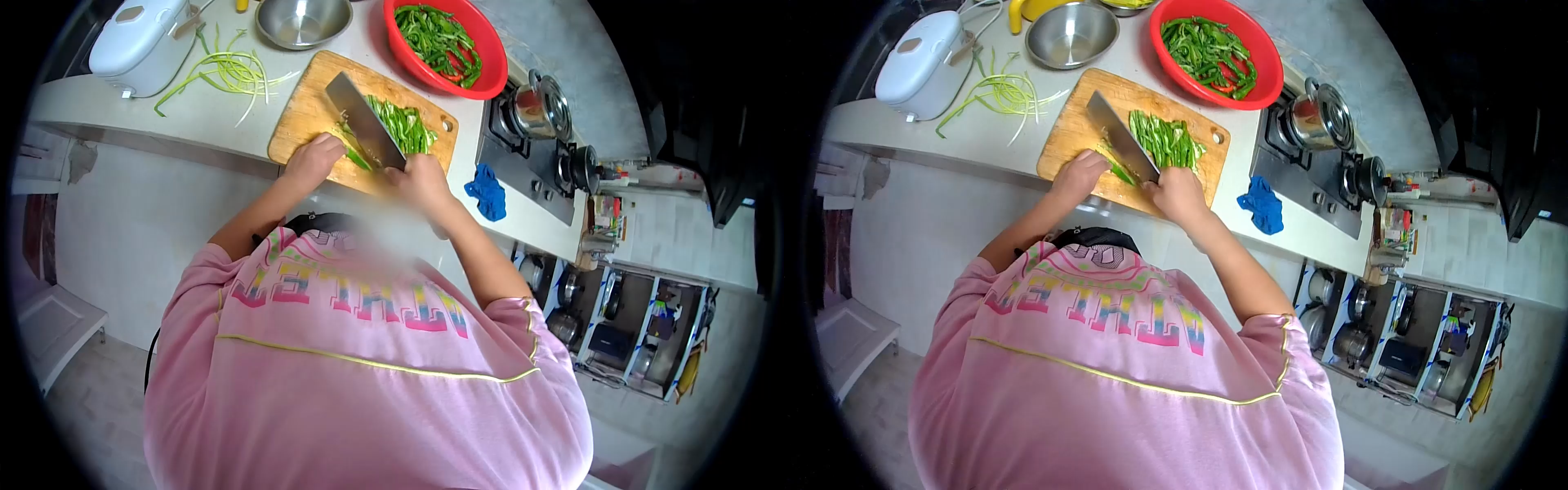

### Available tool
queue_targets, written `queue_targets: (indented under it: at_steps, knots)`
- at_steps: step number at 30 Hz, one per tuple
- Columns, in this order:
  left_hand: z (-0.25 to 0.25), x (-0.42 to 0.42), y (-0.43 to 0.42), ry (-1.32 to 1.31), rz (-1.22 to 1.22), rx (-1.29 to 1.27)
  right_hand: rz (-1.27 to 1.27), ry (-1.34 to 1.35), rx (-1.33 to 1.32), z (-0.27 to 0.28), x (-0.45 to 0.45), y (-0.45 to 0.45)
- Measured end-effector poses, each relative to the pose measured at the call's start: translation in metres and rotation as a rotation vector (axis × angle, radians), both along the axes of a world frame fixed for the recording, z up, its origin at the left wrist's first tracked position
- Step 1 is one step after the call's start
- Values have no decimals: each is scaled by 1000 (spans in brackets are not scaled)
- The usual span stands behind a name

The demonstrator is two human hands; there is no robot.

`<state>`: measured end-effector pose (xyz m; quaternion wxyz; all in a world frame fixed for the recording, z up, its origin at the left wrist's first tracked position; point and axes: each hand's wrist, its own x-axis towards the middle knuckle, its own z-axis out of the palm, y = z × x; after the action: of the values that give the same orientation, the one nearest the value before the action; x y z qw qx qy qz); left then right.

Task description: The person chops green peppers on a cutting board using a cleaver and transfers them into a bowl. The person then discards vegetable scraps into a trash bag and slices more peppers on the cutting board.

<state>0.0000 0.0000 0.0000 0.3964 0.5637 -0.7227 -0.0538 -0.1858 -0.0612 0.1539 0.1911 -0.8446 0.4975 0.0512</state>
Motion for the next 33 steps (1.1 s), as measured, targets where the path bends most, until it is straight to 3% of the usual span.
queue_targets:
  at_steps: [2,4,11,18,22,26,33]
  knots:
    - [10,-1,-3,20,1,-29,53,131,28,10,5,0]
    - [6,9,8,-13,-2,-23,76,86,77,-14,9,5]
    - [2,0,0,5,-9,-76,116,195,96,-15,15,-1]
    - [9,3,0,19,-13,-40,101,122,6,-44,35,4]
    - [10,3,1,12,-38,-21,49,-98,-4,-51,11,-7]
    - [7,6,5,17,-31,4,-405,-511,188,-37,-7,-8]
    - [27,1,1,36,-63,18,-488,-547,191,-16,-36,-9]
